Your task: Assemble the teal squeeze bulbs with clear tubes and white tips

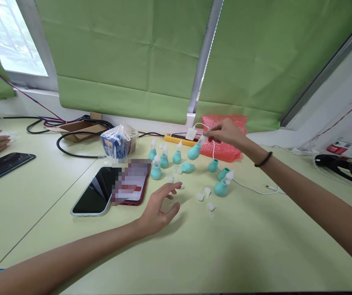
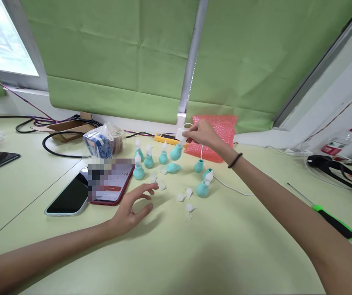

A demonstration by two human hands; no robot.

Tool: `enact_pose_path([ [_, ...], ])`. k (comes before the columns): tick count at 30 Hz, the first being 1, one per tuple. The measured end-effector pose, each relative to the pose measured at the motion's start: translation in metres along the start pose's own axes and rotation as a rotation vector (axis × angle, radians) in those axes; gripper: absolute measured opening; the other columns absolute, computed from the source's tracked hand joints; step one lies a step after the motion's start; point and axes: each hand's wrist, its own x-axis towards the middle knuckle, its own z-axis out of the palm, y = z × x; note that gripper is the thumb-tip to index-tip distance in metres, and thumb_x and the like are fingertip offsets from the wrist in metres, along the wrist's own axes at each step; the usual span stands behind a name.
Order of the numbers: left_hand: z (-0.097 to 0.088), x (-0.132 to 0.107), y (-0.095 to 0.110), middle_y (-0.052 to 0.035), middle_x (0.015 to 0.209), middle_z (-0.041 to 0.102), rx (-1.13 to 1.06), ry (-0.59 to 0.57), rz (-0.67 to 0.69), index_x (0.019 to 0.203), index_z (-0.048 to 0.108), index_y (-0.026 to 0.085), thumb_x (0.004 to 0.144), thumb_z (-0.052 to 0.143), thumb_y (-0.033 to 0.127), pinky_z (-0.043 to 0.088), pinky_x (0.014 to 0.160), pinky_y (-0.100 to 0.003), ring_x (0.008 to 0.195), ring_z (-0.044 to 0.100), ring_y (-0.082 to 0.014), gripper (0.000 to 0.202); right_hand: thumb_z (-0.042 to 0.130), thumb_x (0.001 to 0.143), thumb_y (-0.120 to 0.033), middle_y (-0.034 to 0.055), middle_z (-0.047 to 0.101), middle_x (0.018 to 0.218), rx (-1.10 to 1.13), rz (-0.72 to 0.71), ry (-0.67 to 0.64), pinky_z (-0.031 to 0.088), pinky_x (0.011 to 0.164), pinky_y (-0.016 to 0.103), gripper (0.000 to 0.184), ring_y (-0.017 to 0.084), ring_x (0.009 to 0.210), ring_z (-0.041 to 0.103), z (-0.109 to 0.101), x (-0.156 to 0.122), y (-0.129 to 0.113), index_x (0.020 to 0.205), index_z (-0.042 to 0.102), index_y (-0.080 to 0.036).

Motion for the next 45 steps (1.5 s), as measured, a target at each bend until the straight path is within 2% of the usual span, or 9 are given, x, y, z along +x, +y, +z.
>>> enact_pose_path([
  [4,0.002,0.001,0.0,-0.0074,0.096,0.056,0.079,-0.029,-0.007,0.1,0.054,0.017,0.07,0.044,0.007,0.047,0.07,-0.028,0.079,0.053,-0.0154,0.033,0.05,0.07,-0.02,0.0023,0.05,0.043,-0.174,0.068,-0.073,0.034,0.041,0.02,0.024,0.007,0.04,0.044,0.026,0.033,0.027,0.05,0.056,-0.009],
  [8,0.003,0.001,-0.001,-0.0066,0.092,0.056,0.124,-0.091,-0.006,0.089,0.059,0.016,0.07,0.042,0.005,0.046,0.068,-0.025,0.079,0.054,-0.0147,0.028,0.053,0.069,-0.018,0.0054,0.055,0.046,-0.237,0.114,-0.193,0.037,0.042,0.02,0.021,0.009,0.041,0.048,0.05,0.041,0.045,0.05,0.053,-0.009],
  [11,0.003,0.001,-0.003,-0.0059,0.09,0.056,0.189,-0.169,-0.021,0.084,0.061,0.015,0.07,0.043,0.006,0.045,0.066,-0.024,0.077,0.054,-0.0146,0.024,0.054,0.069,-0.022,0.0066,0.057,0.053,-0.321,0.12,-0.183,0.038,0.046,0.021,0.019,0.012,0.05,0.053,0.055,0.042,0.049,0.055,0.053,-0.01],
  [20,0.007,-0.002,-0.006,-0.0058,0.091,0.057,0.352,-0.33,0.014,0.082,0.063,0.016,0.069,0.046,0.007,0.044,0.059,-0.021,0.074,0.055,-0.0142,0.024,0.039,0.08,-0.024,0.0158,0.057,0.084,-0.557,-0.037,-0.026,0.035,0.061,0.032,0.02,0.026,0.082,0.05,0.044,0.017,0.012,0.086,0.053,-0.011],
  [23,0.006,-0.001,-0.003,-0.0061,0.091,0.057,0.378,-0.35,0.039,0.082,0.063,0.016,0.069,0.046,0.007,0.045,0.059,-0.022,0.071,0.055,-0.0139,0.023,0.036,0.083,-0.025,0.0086,0.056,0.093,-0.549,-0.279,-0.148,0.035,0.068,0.028,0.021,0.02,0.087,0.049,0.056,-0.008,-0.006,0.092,0.054,-0.018],
  [27,0.005,-0.001,0.0,-0.0076,0.091,0.057,0.401,-0.357,0.062,0.081,0.063,0.015,0.07,0.046,0.008,0.046,0.064,-0.024,0.075,0.055,-0.0156,0.022,0.054,0.072,-0.023,0.0066,0.056,0.091,-0.576,-0.478,-0.336,0.036,0.064,0.026,0.023,0.021,0.085,0.049,0.087,-0.035,-0.015,0.095,0.056,-0.019],
  [33,0.006,-0.002,-0.001,-0.0079,0.09,0.057,0.425,-0.364,0.104,0.082,0.063,0.015,0.07,0.046,0.009,0.045,0.071,-0.026,0.081,0.054,-0.0172,0.022,0.051,0.075,-0.02,0.0132,0.052,0.096,-0.664,-0.486,-0.343,0.038,0.06,0.031,0.03,0.03,0.095,0.041,0.116,-0.039,-0.01,0.105,0.05,-0.017],
  [39,0.006,-0.003,-0.002,-0.0076,0.088,0.058,0.43,-0.359,0.126,0.082,0.063,0.015,0.071,0.045,0.009,0.045,0.072,-0.027,0.081,0.054,-0.0172,0.021,0.036,0.079,-0.004,0.011,0.056,0.086,-0.689,-0.489,-0.344,0.034,0.072,0.038,0.024,0.028,0.099,0.038,0.125,-0.035,-0.01,0.095,0.051,-0.016],
  [45,0.006,-0.003,-0.002,-0.0075,0.087,0.058,0.431,-0.358,0.134,0.082,0.062,0.015,0.071,0.045,0.01,0.045,0.073,-0.027,0.081,0.054,-0.0174,0.021,0.044,0.073,-0.005,0.0097,0.058,0.08,-0.652,-0.507,-0.352,0.028,0.075,0.04,0.018,0.026,0.091,0.044,0.128,-0.036,-0.013,0.085,0.052,-0.015],
])
